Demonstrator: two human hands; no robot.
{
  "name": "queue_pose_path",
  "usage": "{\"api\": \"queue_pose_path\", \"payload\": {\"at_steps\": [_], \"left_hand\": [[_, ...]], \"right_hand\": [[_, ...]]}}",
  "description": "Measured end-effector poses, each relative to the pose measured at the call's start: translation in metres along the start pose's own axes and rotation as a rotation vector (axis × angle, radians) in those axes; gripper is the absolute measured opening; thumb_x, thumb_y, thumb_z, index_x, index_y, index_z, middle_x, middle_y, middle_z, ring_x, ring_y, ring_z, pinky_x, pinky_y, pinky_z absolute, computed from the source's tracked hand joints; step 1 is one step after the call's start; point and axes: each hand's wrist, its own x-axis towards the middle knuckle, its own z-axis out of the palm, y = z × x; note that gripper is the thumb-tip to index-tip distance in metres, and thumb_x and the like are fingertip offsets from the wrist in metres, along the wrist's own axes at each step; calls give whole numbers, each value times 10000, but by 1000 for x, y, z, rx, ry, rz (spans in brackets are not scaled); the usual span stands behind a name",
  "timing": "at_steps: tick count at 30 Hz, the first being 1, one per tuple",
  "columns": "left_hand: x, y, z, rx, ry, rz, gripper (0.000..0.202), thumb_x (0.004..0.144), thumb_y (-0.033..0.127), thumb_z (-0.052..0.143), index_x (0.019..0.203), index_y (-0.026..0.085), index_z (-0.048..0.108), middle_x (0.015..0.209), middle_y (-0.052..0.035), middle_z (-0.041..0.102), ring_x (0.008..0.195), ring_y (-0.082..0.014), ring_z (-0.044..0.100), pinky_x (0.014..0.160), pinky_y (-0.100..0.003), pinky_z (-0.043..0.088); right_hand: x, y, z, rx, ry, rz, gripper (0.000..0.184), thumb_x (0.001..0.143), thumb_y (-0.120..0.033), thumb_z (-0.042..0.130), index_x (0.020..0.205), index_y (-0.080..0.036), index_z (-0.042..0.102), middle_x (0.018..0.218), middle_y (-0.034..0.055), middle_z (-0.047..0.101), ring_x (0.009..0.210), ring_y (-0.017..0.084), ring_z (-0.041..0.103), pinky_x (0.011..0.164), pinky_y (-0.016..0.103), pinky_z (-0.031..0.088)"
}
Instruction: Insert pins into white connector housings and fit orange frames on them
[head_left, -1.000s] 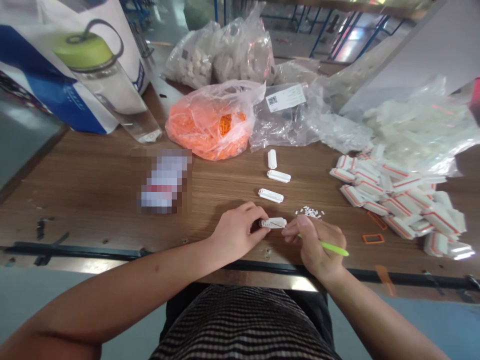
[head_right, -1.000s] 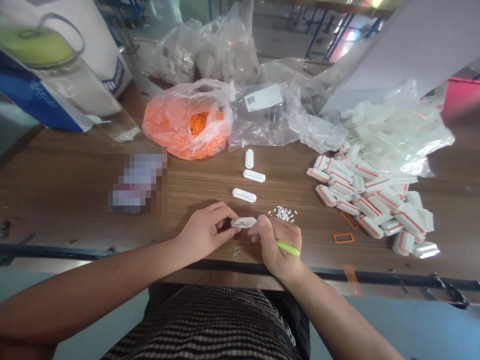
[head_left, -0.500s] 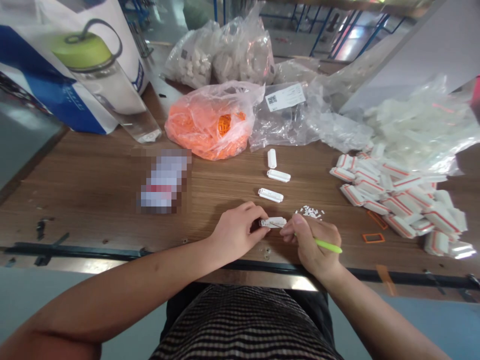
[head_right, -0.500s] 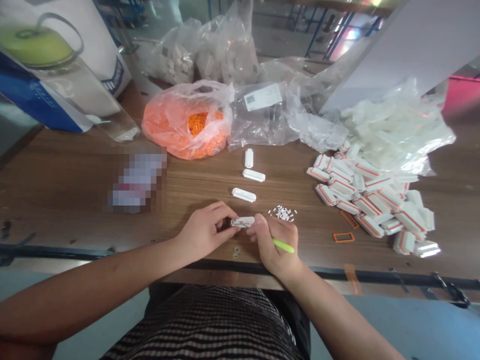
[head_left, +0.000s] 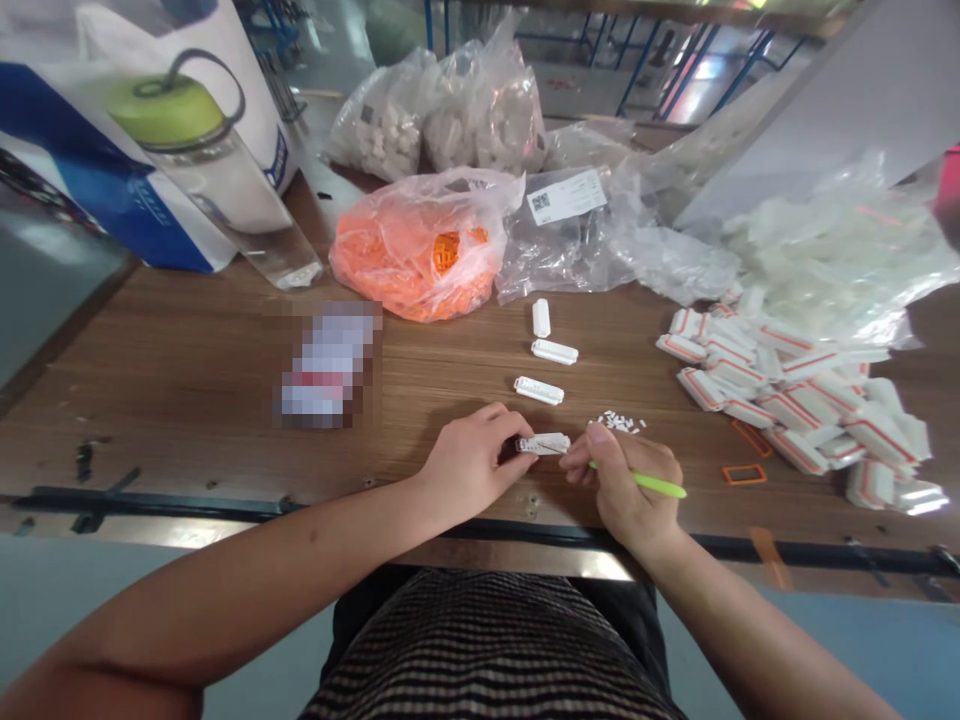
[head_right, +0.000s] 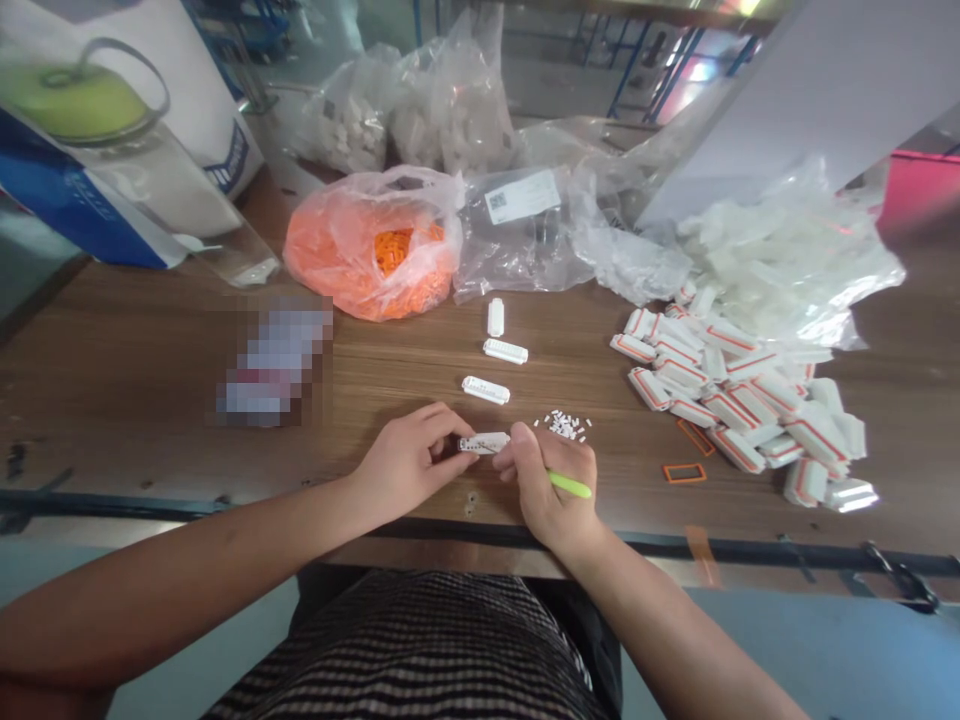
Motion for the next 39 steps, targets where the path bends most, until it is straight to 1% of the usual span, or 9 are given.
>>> {"api": "queue_pose_path", "payload": {"at_steps": [4, 7, 14, 24, 31, 36, 39], "left_hand": [[1, 1, 0, 1, -17, -13, 76, 831, 226, 654, 902, 205, 639, 793, 30, 566, 616, -106, 498, 586, -252, 395], [1, 1, -1, -4, -8, -8, 74, 831, 223, 661, 898, 200, 639, 798, 28, 571, 608, -102, 493, 581, -251, 392], [0, 0, 0, -9, 11, 12, 72, 836, 224, 662, 899, 198, 643, 779, 29, 561, 610, -103, 491, 578, -246, 386], [0, 0, 1, -17, 7, 4, 83, 818, 201, 684, 891, 194, 646, 790, 34, 567, 597, -93, 481, 571, -238, 378], [0, 0, 0, -15, 7, 7, 95, 808, 195, 696, 884, 181, 640, 780, 35, 558, 594, -92, 476, 565, -241, 372], [0, 0, 0, -7, 14, 15, 87, 817, 194, 688, 892, 194, 645, 777, 39, 554, 608, -95, 483, 569, -242, 374], [0, 0, 1, -7, 13, 7, 83, 815, 200, 689, 884, 195, 645, 774, 38, 554, 605, -96, 482, 566, -243, 375]], "right_hand": [[1, 1, 1, -10, -31, 35, 432, 960, -285, 479, 593, -190, 686, 548, -1, 658, 447, 90, 597, 487, 223, 489], [3, 1, 1, -4, -44, 65, 433, 956, -290, 482, 596, -191, 701, 532, -4, 652, 436, 91, 594, 477, 224, 487], [3, -1, 0, 12, -15, 13, 449, 968, -270, 461, 582, -188, 677, 544, -2, 658, 445, 84, 593, 483, 215, 485], [0, 1, 0, -4, -18, -4, 427, 962, -234, 459, 599, -191, 679, 555, -8, 656, 463, 81, 596, 511, 208, 485], [4, 0, 0, -30, -67, 13, 409, 948, -235, 486, 589, -185, 676, 525, -12, 638, 451, 78, 589, 503, 201, 475], [2, 0, 0, -14, -25, -3, 421, 958, -234, 467, 595, -186, 673, 545, -11, 654, 451, 75, 590, 505, 201, 475], [2, 1, 0, -20, -33, -1, 425, 961, -237, 467, 591, -186, 669, 544, -12, 655, 452, 75, 593, 506, 201, 476]]}}
